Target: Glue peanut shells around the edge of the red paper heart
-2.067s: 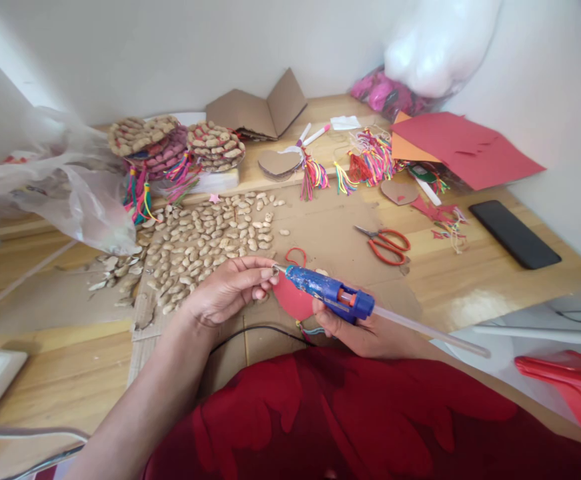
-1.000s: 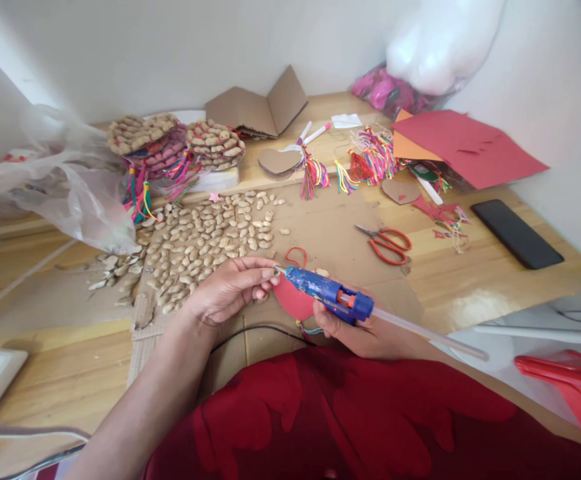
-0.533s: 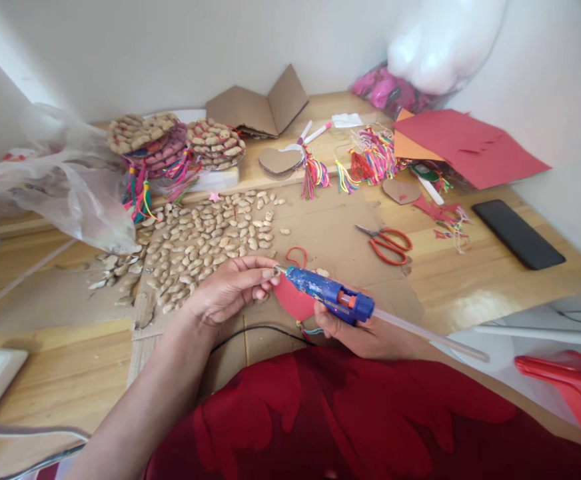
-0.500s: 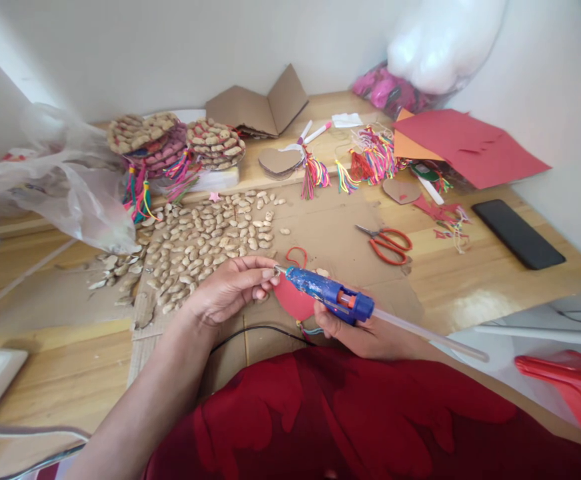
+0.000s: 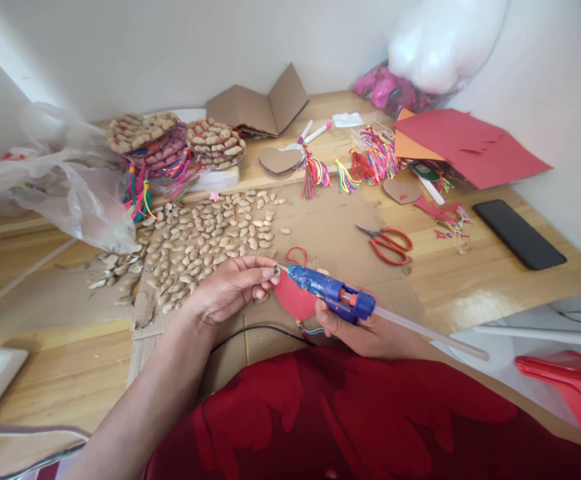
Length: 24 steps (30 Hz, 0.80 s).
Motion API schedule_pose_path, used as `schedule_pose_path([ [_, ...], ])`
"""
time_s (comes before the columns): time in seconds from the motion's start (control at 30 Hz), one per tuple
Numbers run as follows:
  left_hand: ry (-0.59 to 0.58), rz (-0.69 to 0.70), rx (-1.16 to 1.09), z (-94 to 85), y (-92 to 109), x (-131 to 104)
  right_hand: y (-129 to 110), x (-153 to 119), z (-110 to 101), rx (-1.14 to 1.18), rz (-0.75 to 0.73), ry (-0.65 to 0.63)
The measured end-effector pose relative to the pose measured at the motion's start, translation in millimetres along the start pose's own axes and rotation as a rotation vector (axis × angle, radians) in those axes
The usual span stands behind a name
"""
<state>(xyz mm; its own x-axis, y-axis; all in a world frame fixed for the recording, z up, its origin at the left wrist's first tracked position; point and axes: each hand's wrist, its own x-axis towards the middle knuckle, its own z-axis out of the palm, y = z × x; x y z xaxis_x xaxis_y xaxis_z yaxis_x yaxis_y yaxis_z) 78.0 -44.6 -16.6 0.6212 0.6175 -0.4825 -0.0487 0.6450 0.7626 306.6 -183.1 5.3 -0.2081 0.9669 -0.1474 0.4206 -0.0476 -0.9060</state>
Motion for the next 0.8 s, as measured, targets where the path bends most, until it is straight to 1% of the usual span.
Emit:
schedule_pose_path([
  [0.1, -0.004, -0.002, 0.006, 0.5, 0, 0, -2, 0, 0, -0.007, 0.01, 0.002],
  [0.3, -0.002, -0.002, 0.023, 1.4, 2, 0, -11, -1, -2, -0.034, 0.003, 0.065],
  [0.4, -0.004, 0.0, 0.019, 0.9, 2, 0, -12, -1, -2, -0.021, -0.01, 0.057],
  [0.6, 0.005, -0.006, 0.005, 1.1, 1, 0, -5, 3, 0, 0.019, -0.055, 0.032],
  [0.8, -0.015, -0.007, 0.011, 1.0, 0, 0, -9, 1, -2, -0.049, -0.028, 0.052],
])
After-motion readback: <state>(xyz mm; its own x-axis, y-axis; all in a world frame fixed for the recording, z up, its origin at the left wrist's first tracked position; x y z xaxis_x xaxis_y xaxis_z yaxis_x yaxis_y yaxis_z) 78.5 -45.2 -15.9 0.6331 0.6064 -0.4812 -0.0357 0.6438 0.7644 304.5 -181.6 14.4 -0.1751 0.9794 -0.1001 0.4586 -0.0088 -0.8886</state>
